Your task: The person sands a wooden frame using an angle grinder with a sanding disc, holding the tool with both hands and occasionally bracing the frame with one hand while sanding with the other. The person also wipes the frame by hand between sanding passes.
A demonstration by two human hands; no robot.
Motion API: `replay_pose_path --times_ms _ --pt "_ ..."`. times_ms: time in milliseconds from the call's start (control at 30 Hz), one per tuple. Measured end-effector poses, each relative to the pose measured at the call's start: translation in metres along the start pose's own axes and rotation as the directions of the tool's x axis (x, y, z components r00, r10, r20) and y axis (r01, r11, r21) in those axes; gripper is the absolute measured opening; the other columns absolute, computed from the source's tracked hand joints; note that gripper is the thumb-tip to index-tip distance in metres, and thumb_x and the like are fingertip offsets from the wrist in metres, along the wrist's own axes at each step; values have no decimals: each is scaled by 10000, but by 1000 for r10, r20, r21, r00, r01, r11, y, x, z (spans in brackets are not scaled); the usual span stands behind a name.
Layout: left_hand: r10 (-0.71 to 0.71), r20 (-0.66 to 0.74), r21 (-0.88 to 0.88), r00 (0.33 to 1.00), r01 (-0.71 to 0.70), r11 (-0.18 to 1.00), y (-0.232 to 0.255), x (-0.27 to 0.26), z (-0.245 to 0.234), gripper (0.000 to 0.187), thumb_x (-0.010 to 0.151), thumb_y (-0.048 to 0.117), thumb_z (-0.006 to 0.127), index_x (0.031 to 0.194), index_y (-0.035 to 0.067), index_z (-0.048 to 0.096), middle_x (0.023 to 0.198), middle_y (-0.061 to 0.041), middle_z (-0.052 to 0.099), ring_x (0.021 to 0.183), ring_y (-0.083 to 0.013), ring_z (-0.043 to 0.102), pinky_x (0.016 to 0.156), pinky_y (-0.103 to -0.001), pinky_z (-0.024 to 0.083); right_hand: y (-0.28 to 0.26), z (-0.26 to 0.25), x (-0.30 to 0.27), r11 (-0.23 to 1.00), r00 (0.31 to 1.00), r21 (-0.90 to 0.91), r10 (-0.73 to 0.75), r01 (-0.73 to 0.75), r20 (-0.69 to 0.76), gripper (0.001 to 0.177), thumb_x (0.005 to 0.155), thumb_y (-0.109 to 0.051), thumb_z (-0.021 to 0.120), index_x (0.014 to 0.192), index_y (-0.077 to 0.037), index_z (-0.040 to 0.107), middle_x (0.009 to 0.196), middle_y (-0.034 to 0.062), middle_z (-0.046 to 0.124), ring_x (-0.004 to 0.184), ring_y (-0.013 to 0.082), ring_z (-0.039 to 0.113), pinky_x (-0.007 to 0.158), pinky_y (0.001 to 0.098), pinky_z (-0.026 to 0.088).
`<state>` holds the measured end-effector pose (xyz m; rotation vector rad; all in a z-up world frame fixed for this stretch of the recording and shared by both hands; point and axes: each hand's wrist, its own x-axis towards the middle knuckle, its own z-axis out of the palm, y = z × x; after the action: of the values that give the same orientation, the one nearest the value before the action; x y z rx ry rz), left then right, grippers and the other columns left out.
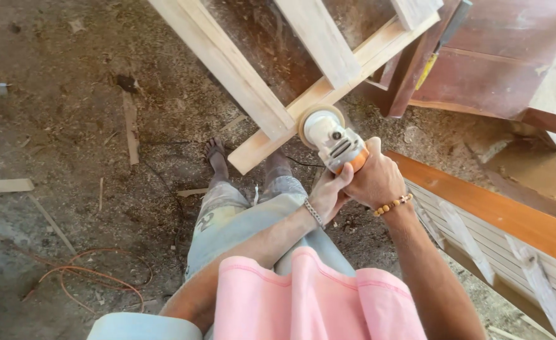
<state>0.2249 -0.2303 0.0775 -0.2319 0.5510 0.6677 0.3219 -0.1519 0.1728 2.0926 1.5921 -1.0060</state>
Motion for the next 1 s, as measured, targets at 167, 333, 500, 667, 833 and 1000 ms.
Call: replay_pose_path --times_ms 167,333,500,667,833,1000 --pt "129 9 -56 992 -129 990 4 22 3 740 931 448 732 1492 60 445 1430 -73 551 1308 -203 554 1058 -417 503 -1 -8 13 998 997 -7 -56 55 -61 603 740 -371 812 1115 -29 487 908 234 628 806 494 688 696 575 550" --pt "211 -12 -8 977 -211 977 23 24 3 753 927 441 745 1486 39 439 1420 -91 559 1297 -200 568 1057 -377 508 -22 -18 24 997 996 -11 -77 77 -38 608 699 -330 813 1118 -28 491 909 206 586 796 486 685 691 579 544" --pt "207 -6 2 978 -207 978 30 29 5 778 939 444 748 1501 20 416 1431 -105 543 1304 -210 561 1061 -376 506 -18 -21 33 996 996 -18 -86 85 -35 616 713 -344 821 1125 -28 489 893 195 608 810 475 690 705 566 553" --pt "201 -51 66 978 -198 978 11 26 8 849 912 473 739 1525 39 346 1445 -125 510 1317 -238 552 1052 -395 531 -13 -29 18 997 997 -23 -67 68 38 640 669 -334 854 1108 -36 495 920 196 601 763 443 707 688 539 576" --pt "147 -37 116 988 -142 983 7 26 3 906 883 491 751 1544 40 327 1456 -146 495 1337 -268 556 1003 -413 593 -9 -21 24 994 995 -42 -97 99 30 743 576 -286 931 1150 -59 518 908 207 604 797 456 692 689 554 553" --pt "161 -23 71 987 -159 985 -5 25 3 841 952 464 784 1539 -18 422 1398 -139 562 1204 -238 593 894 -355 565 4 -21 10 999 999 -3 -33 33 26 743 604 -294 918 1135 -25 473 879 192 628 810 460 696 701 554 563"
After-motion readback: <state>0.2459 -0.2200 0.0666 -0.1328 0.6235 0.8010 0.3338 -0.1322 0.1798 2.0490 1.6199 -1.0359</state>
